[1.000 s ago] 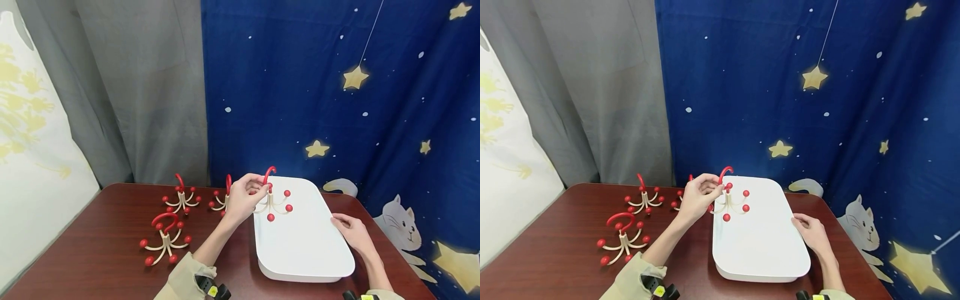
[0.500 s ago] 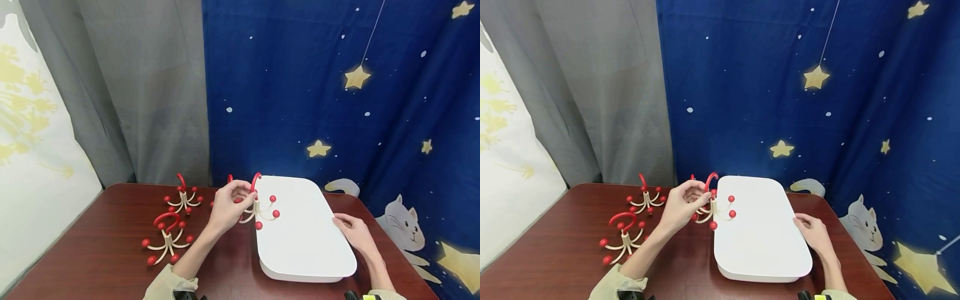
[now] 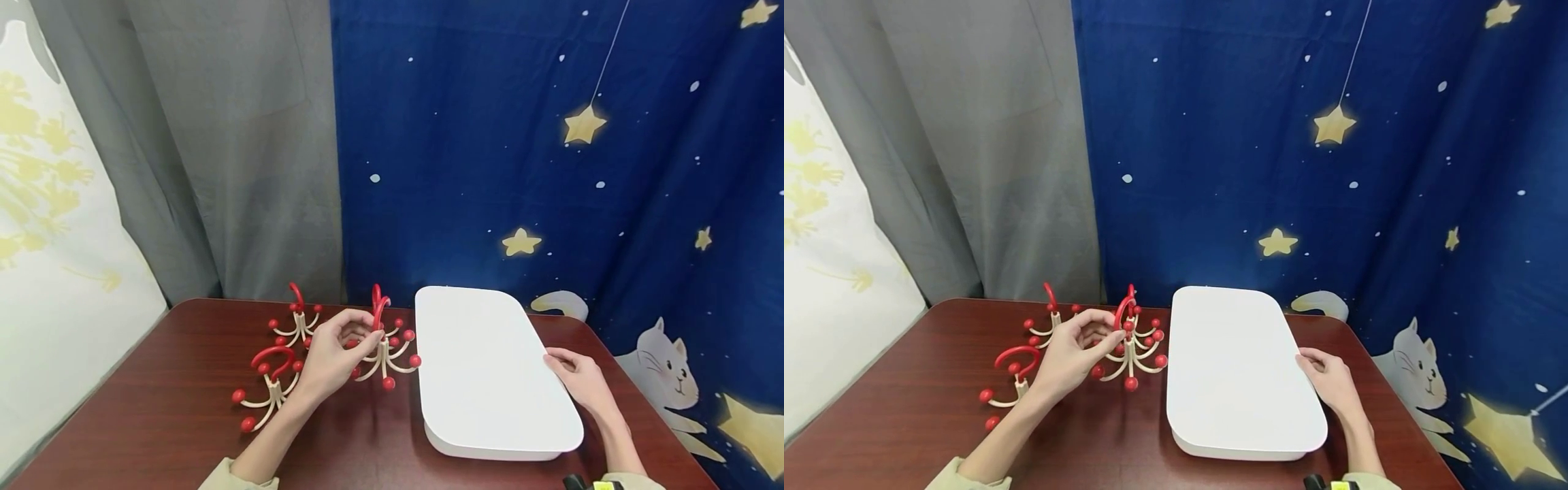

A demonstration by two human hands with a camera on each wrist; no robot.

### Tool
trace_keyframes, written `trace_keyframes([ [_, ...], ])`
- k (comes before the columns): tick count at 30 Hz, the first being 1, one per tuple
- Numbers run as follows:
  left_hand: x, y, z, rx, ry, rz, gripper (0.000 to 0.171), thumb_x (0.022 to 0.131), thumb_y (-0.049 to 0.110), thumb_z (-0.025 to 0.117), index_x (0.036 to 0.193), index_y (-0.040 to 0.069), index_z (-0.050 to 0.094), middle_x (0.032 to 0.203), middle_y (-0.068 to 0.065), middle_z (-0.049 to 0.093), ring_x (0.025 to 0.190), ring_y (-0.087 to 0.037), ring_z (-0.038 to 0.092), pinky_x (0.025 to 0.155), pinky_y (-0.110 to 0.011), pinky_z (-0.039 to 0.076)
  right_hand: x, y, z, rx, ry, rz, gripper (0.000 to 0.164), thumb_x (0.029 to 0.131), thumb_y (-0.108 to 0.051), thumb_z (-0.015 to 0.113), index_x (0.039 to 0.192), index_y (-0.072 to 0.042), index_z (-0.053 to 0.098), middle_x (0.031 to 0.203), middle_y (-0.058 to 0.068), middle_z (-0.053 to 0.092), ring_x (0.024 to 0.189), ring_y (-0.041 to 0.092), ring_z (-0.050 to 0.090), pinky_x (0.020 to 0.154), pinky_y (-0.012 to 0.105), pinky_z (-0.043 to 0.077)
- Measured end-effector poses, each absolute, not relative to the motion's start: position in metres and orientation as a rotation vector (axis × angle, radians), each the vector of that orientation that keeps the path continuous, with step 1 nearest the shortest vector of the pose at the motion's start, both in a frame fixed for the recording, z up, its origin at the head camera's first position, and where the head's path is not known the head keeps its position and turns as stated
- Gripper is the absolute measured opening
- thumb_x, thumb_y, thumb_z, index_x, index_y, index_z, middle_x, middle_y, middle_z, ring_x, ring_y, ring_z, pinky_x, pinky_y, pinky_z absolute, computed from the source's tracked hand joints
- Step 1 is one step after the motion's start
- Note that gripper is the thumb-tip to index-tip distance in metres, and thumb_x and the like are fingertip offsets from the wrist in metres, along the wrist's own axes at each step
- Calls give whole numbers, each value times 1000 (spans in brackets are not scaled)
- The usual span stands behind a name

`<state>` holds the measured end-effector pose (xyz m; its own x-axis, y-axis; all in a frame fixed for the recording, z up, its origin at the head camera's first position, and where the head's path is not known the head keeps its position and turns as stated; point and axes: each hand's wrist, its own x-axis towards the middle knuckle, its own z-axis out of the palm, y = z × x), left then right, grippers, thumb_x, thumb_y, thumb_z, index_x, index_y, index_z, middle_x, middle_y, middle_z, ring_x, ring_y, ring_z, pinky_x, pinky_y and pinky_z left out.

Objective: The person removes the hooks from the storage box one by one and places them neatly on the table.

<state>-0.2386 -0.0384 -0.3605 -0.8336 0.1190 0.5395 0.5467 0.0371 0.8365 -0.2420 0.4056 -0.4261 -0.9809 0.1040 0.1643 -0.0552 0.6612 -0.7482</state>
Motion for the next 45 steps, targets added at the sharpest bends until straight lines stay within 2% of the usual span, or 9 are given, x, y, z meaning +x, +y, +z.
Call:
trace_keyframes([
  [11,-233,-57,-378,-660,-2080,-1820,17,86,-1,78,98,0,66,87,-7,72,78,-13,69,72,-24,57,-241,406,-427,-39,-2685,1215,50,103,-31,60,132,10,58,119,26,67,97,24,71,72,21,55],
  [20,-232,-65,-393,-684,-2130,-1807,16,88,3,77,99,0,65,89,-8,74,81,-17,72,74,-27,58,-244,408,-428,-11,-2680,1202,49,104,-32,59,131,9,59,117,26,68,92,16,70,72,21,55],
  [27,-230,-66,-406,-681,-2184,-1851,16,88,-1,75,99,-3,63,88,-14,73,81,-27,73,72,-27,58,-243,408,-427,-22,-2688,1207,50,104,-32,59,132,9,58,118,26,68,93,18,70,72,21,55],
  [32,-228,-66,-411,-668,-2217,-1856,17,88,0,75,99,-4,62,86,-16,73,79,-27,73,67,-25,57,-243,406,-426,-31,-2685,1221,50,103,-32,59,133,9,58,119,27,67,96,23,70,72,21,55],
  [40,-224,-69,-415,-664,-2240,-1837,16,89,-1,74,99,-1,62,87,-16,72,80,-24,72,70,-23,56,-246,406,-426,-29,-2687,1222,50,104,-31,58,133,9,57,119,27,67,95,22,71,73,21,55],
  [45,-224,-70,-417,-664,-2258,-1808,16,89,0,75,99,0,62,87,-10,71,81,-24,71,70,-24,56,-244,407,-426,-42,-2697,1216,51,104,-32,58,134,9,57,120,27,67,96,22,70,73,21,55],
])
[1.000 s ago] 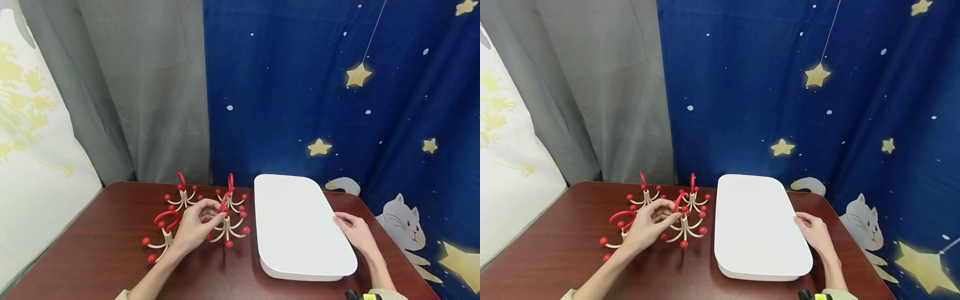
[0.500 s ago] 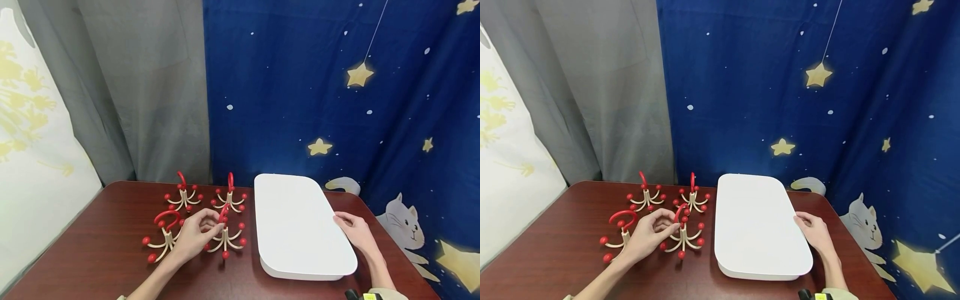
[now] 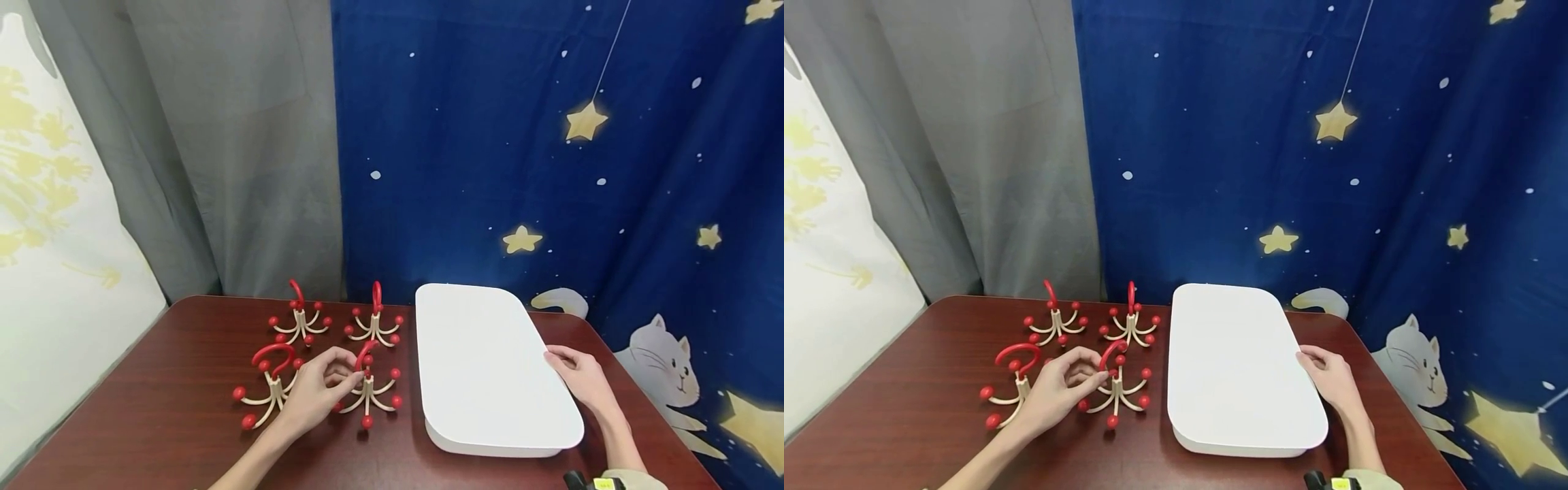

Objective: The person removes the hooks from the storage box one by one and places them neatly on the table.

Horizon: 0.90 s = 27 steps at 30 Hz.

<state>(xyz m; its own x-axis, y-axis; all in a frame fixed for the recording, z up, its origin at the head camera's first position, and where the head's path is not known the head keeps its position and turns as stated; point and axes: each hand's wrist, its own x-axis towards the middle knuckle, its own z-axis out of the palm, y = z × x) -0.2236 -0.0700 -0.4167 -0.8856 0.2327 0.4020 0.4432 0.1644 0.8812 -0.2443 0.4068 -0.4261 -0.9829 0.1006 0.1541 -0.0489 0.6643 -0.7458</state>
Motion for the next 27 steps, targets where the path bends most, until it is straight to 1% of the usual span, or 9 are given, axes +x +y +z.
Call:
trace_keyframes([
  [2,-223,-70,-417,-663,-2266,-1803,17,89,1,75,100,0,62,88,-7,71,82,-26,71,69,-24,56,-243,407,-426,-42,-2698,1222,51,104,-32,58,133,9,57,120,27,67,95,22,70,73,21,55],
  [7,-224,-71,-417,-657,-2273,-1809,17,89,1,75,101,1,63,90,-6,70,84,-25,71,71,-24,56,-243,406,-425,-41,-2692,1225,50,104,-31,59,133,9,58,119,27,67,94,20,70,72,21,55],
  [14,-226,-75,-418,-634,-2275,-1825,20,89,0,75,105,0,63,91,-7,68,83,-15,69,75,-24,57,-246,406,-425,-63,-2717,1164,51,104,-33,57,133,9,58,119,26,67,98,27,70,72,22,54],
  [17,-227,-77,-418,-639,-2272,-1832,21,89,0,75,106,0,63,92,-8,68,84,-14,68,75,-23,56,-246,407,-424,-75,-2736,1110,52,105,-36,55,132,8,59,120,26,67,97,26,68,74,24,53],
  [21,-228,-80,-418,-656,-2259,-1843,22,89,2,75,107,0,63,95,-9,68,85,-15,67,76,-24,56,-245,408,-419,-75,-2759,1046,53,105,-39,53,131,7,61,119,24,68,95,25,64,76,30,51],
  [23,-229,-81,-418,-670,-2247,-1843,22,90,4,75,108,0,64,97,-9,67,86,-14,67,77,-24,56,-243,408,-417,-80,-2765,1041,52,105,-39,53,131,6,61,116,21,69,93,24,62,76,31,51],
  [27,-229,-81,-414,-671,-2258,-1840,23,92,9,74,111,0,64,101,-10,67,89,-15,66,79,-24,55,-239,411,-412,-104,-2758,1095,51,105,-37,55,133,5,60,102,14,71,83,21,61,71,31,53],
])
